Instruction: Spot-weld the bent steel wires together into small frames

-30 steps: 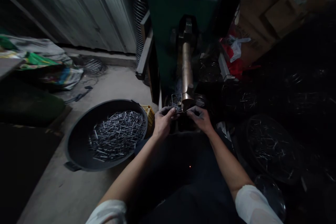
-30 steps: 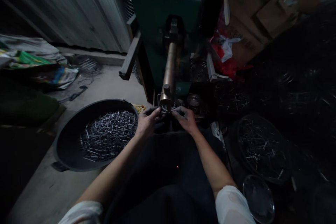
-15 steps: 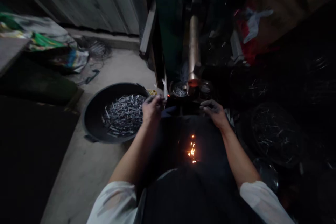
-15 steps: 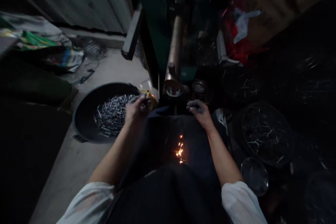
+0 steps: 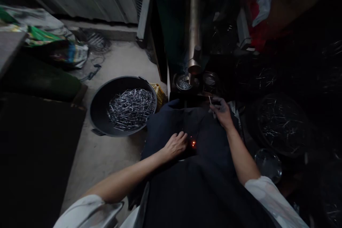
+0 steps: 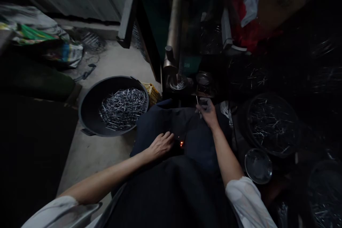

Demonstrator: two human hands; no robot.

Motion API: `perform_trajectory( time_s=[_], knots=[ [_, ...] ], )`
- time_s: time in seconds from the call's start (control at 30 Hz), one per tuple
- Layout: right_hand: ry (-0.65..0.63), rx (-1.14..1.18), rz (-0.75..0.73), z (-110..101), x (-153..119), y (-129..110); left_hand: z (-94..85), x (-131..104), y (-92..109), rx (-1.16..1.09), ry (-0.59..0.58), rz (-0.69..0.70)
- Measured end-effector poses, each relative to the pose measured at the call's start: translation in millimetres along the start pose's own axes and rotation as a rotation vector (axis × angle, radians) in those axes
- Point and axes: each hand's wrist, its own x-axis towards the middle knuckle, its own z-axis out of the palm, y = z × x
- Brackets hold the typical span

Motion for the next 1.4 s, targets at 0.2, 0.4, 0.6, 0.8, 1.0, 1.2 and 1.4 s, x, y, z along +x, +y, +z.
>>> perform_trajectory(
  time_s=[0.2, 0.4, 0.6, 0.8, 1.0, 1.2, 1.4],
  knots=[
    [-0.009, -0.134, -0.175, -5, -11, -6, -30.4, -6, -43, -0.131, 0.307, -0.277],
    [-0.319, -0.326, -0.448, 23, -36, -30, -52.7, 12, -67, -0.845, 0.763, -0.618],
    [-0.425, -0.462, -0.662, 49, -37, -31, -58.4, 28, -48, -1.387, 0.766, -0.636],
    [-0.434, -0.473, -0.688, 49, -28, -32, -78.2, 29, -31, -1.614, 0.767, -0.557],
    [-0.451, -0.436, -0.691, 47, -22, -41, -86.6, 33, -30, -1.663, 0.795, -0.513],
    [-0.456, -0.433, -0.667, 47, -14, -48, -88.7, 40, -32, -1.688, 0.840, -0.493],
    [-0.466, -0.447, -0.676, 46, -6, -53, -88.2, 45, -35, -1.700, 0.860, -0.490]
  ],
)
